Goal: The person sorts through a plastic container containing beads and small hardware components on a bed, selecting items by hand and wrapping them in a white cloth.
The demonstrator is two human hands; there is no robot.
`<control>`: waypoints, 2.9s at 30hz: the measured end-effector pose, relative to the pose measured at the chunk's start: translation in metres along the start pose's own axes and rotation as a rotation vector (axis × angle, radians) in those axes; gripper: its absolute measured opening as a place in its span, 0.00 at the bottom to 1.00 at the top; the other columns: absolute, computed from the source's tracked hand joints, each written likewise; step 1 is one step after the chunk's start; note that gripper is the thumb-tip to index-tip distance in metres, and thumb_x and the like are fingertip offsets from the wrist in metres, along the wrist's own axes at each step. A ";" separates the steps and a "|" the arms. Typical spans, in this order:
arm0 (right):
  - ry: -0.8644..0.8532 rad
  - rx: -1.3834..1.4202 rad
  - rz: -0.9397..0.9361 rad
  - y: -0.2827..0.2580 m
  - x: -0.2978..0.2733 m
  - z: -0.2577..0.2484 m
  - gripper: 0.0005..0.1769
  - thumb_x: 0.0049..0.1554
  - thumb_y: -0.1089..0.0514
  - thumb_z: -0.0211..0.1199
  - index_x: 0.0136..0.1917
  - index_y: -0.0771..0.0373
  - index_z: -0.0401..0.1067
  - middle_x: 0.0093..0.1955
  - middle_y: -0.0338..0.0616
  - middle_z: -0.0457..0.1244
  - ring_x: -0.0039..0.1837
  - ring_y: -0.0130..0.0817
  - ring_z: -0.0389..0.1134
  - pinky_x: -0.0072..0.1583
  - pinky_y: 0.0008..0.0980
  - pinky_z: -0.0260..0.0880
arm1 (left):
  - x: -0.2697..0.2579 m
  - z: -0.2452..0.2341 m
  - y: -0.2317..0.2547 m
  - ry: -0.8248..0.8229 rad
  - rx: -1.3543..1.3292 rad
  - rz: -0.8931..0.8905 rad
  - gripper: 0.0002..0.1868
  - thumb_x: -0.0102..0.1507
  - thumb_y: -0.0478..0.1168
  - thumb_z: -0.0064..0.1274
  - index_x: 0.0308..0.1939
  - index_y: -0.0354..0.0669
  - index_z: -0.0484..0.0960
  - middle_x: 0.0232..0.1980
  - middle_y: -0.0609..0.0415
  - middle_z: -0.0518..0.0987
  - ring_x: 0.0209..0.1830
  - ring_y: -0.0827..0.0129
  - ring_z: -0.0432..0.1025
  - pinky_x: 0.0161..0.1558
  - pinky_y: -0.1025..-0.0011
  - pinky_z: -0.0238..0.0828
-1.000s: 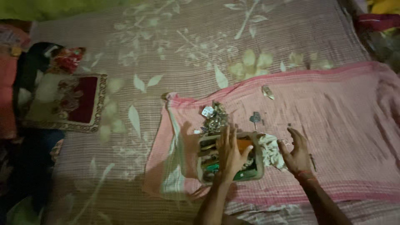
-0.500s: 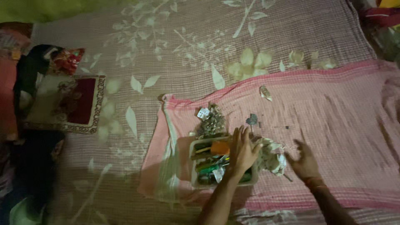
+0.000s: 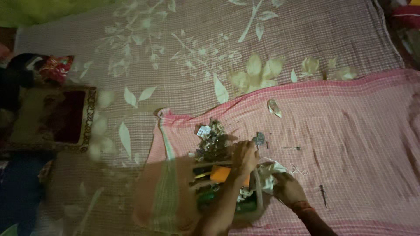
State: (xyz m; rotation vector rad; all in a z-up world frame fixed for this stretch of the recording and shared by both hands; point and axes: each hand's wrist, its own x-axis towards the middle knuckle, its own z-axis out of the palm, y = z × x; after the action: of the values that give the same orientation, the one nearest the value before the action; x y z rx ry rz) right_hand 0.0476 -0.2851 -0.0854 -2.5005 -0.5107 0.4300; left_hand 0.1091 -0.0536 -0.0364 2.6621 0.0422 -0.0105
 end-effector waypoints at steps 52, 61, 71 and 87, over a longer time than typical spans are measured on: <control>0.463 0.522 0.211 -0.172 -0.015 -0.050 0.23 0.62 0.48 0.57 0.62 0.67 0.71 0.48 0.59 0.70 0.49 0.52 0.71 0.50 0.47 0.71 | -0.150 -0.061 0.008 0.131 -1.047 -0.005 0.05 0.65 0.31 0.52 0.42 0.33 0.81 0.36 0.52 0.81 0.35 0.72 0.74 0.39 0.69 0.71; 0.208 1.572 0.602 -0.157 -0.006 -0.035 0.24 0.64 0.40 0.57 0.59 0.63 0.72 0.52 0.42 0.69 0.50 0.37 0.70 0.52 0.41 0.72 | -0.161 -0.045 -0.014 -0.030 -1.408 -0.314 0.08 0.68 0.37 0.55 0.46 0.35 0.84 0.39 0.58 0.81 0.38 0.75 0.72 0.42 0.74 0.70; 0.136 1.874 0.560 -0.117 -0.001 0.026 0.21 0.65 0.37 0.53 0.58 0.52 0.73 0.54 0.37 0.69 0.55 0.34 0.69 0.58 0.37 0.71 | -0.172 -0.003 -0.020 0.148 -1.388 -0.387 0.13 0.65 0.40 0.59 0.49 0.33 0.85 0.44 0.56 0.84 0.44 0.72 0.76 0.50 0.73 0.73; 0.917 1.397 0.942 -0.078 -0.013 0.016 0.26 0.64 0.37 0.56 0.58 0.62 0.71 0.48 0.43 0.67 0.43 0.40 0.68 0.41 0.43 0.67 | -0.181 0.041 -0.058 0.328 -0.958 -0.254 0.17 0.65 0.43 0.61 0.49 0.31 0.86 0.46 0.47 0.86 0.46 0.67 0.78 0.51 0.66 0.72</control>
State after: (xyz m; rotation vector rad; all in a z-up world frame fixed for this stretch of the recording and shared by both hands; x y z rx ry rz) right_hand 0.0091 -0.2226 -0.0513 -1.1259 1.0316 -0.1078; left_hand -0.0739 -0.0262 -0.0965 1.6648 0.3866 0.2893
